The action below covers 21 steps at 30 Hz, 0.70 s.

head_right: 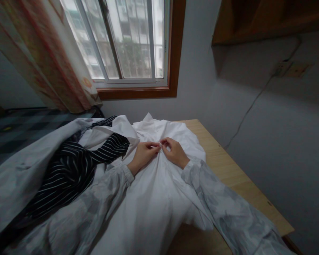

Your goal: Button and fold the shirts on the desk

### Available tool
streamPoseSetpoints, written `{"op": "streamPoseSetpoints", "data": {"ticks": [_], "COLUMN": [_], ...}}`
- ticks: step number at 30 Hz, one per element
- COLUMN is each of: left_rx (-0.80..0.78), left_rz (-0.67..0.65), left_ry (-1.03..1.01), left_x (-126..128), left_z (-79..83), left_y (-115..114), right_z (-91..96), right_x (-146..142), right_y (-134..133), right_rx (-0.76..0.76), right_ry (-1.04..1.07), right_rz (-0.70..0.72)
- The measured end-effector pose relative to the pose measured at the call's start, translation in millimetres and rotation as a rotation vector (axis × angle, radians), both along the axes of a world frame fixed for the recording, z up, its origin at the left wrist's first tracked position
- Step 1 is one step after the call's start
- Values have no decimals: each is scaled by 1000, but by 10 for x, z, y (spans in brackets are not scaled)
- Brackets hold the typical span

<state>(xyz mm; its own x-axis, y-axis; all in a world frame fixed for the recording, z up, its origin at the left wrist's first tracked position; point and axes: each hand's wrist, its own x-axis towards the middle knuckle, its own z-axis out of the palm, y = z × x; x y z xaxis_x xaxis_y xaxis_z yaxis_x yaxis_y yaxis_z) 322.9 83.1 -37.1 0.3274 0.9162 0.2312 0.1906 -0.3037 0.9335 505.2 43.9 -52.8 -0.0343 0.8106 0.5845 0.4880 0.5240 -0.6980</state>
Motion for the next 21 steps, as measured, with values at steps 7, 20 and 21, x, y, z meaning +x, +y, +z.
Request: {"op": "streamPoseSetpoints", "data": {"ticks": [7, 20, 21], "left_rx": [-71, -8, -1], "left_rz": [-30, -134, -141], "left_ry": [-102, -90, -89], "left_x": [9, 7, 10], "left_z": [-44, -97, -98], "left_y": [56, 105, 105], "right_z": [-9, 2, -7], "right_x": [33, 84, 87], "right_y": [11, 28, 35], "right_rx": [13, -78, -89], "right_ry": [-6, 48, 51], "right_rz": [-56, 44, 44]}}
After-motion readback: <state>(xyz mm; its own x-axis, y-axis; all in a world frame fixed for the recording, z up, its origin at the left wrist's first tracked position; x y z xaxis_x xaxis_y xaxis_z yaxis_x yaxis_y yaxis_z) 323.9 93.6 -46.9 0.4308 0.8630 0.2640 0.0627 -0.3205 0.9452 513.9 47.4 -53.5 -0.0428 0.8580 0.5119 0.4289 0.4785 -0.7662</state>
